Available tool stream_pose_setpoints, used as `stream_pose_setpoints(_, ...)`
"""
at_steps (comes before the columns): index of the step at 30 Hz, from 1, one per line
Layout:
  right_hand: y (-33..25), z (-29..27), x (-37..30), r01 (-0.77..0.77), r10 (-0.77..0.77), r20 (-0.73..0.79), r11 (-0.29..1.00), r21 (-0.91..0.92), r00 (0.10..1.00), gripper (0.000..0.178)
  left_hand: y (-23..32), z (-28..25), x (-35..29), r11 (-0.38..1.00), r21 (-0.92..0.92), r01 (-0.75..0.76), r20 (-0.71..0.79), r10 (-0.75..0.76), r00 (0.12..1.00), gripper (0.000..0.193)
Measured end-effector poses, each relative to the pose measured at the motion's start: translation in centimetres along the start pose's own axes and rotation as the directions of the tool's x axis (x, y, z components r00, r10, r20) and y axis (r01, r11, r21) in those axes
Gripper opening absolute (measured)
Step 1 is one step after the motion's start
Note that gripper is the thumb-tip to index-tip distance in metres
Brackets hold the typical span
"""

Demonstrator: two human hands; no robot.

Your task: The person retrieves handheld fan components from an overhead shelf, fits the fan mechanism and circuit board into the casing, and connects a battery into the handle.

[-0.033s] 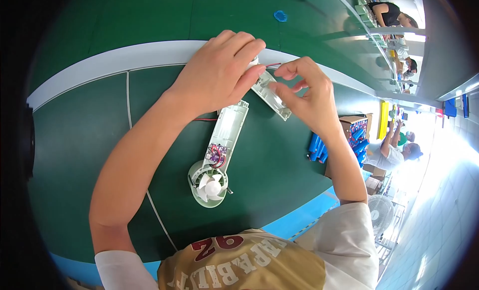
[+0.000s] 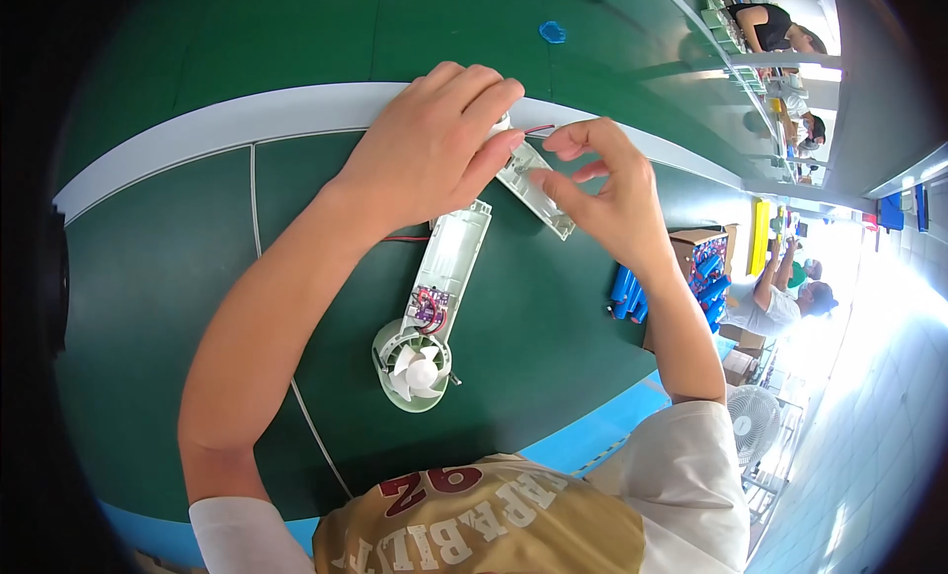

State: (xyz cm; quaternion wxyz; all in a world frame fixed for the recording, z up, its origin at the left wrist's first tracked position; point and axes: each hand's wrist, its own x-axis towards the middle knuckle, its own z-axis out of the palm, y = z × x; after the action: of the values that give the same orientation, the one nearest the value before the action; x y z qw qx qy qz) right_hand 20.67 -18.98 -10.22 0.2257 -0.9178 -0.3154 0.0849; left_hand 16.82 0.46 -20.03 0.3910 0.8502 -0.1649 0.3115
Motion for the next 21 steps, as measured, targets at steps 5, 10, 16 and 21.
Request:
stream_pose_setpoints(5, 0.7, 0.9, -0.4, -0.290, 0.254, 0.141, 0.866, 0.407, 0.957, 0.031, 0.0, -0.3, -0.2, 1.000, -0.007, 0.007, 0.001, -0.007, 1.000, 0.032)
stream_pose_setpoints(10, 0.7, 1.7, -0.2, -0.447, 0.345, 0.284, 0.680, 0.581, 0.895, 0.033, -0.3, -0.3, -0.1, 1.000, -0.024, 0.006, -0.001, -0.006, 1.000, 0.032)
stream_pose_setpoints(16, 2.8, 1.7, 0.8, -0.457, 0.332, 0.315, 0.687, 0.565, 0.889, 0.034, -1.1, 1.1, 0.8, 1.000, -0.022, 0.004, -0.001, -0.004, 1.000, 0.031)
stream_pose_setpoints(21, 1.5, 0.4, 0.9, -0.522, 0.267, 0.459, 0.580, 0.625, 0.847, 0.033, -0.7, 0.4, 1.7, 1.000, -0.008, -0.012, 0.059, 0.012, 0.998, 0.034)
